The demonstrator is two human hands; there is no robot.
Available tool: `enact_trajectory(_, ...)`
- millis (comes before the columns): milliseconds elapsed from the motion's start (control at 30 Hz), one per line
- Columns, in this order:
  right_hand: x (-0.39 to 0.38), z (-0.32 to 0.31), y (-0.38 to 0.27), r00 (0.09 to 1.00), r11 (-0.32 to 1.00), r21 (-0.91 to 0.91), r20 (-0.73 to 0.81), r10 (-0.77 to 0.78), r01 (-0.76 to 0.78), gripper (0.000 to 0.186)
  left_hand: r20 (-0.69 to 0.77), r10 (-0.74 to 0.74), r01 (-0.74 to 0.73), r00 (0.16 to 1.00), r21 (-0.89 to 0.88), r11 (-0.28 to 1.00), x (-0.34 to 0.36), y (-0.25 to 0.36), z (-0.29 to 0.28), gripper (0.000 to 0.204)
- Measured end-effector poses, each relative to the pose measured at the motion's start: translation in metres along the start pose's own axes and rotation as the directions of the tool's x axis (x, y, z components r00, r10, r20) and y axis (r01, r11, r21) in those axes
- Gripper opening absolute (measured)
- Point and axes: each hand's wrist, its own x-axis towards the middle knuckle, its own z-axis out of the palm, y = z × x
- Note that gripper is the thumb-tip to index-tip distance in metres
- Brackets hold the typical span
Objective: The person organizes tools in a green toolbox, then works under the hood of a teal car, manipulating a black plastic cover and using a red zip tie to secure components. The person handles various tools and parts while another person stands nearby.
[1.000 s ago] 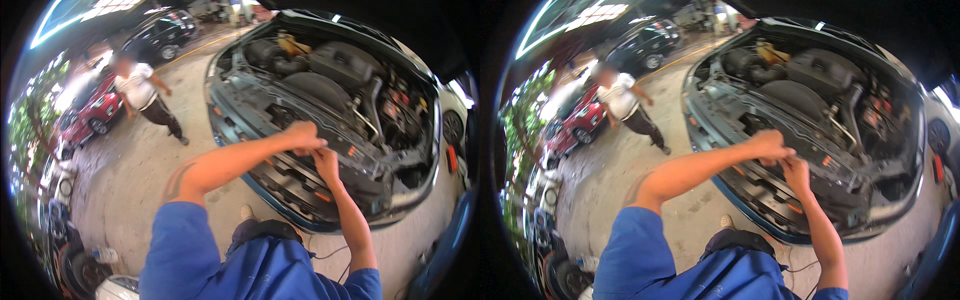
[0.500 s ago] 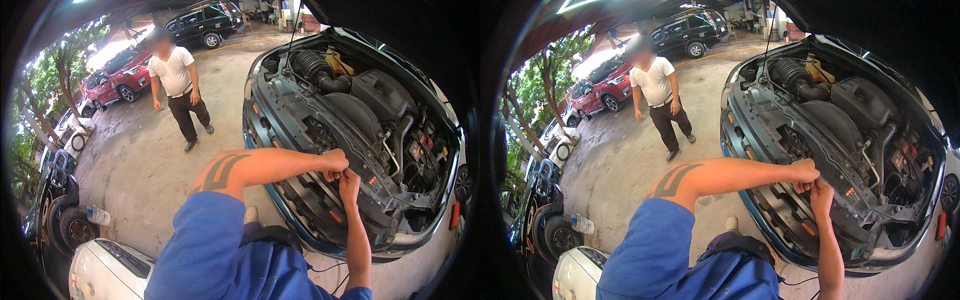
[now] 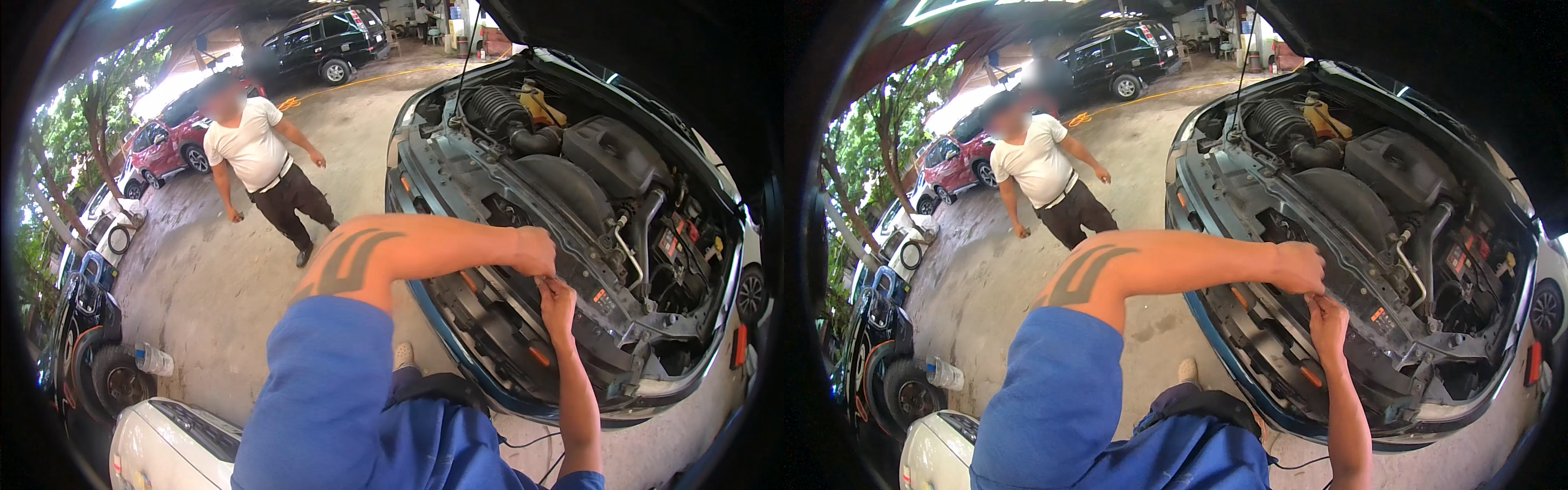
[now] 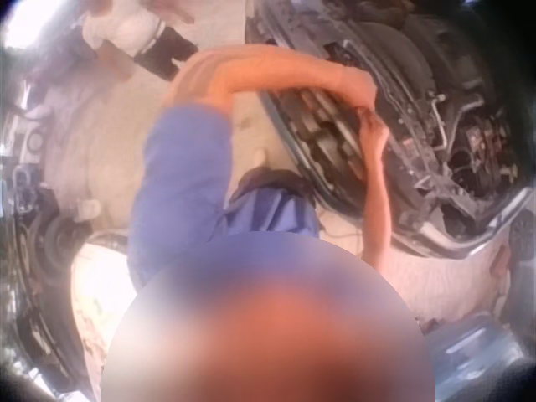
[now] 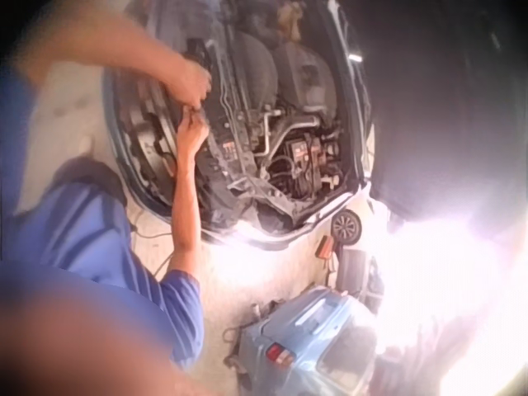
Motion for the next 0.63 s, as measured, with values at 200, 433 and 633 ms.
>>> enact_trajectory(200,0.000,0.002,-0.004,0.996,0.996,0.017,0.018,0.086,-0.086,0.016,0.654,-0.440,0.619,0.615,-0.747,-0.244,0.006,0.023,-0.016,0.047)
enact_trajectory(433,0.026,-0.054,-0.047,0.905,0.943,-0.147,0.271,0.329,-0.298,0.017,0.576,-0.556,0.623,0.599,-0.772,-0.129,0.020,0.033,0.009,0.035)
enact_trajectory(633,0.001,-0.166,-0.214,0.928,0.994,0.051,-0.366,-0.067,0.093,0.028,0.553,-0.528,0.533,0.645,-0.820,-0.208,0.007,0.044,0.013,0.044)
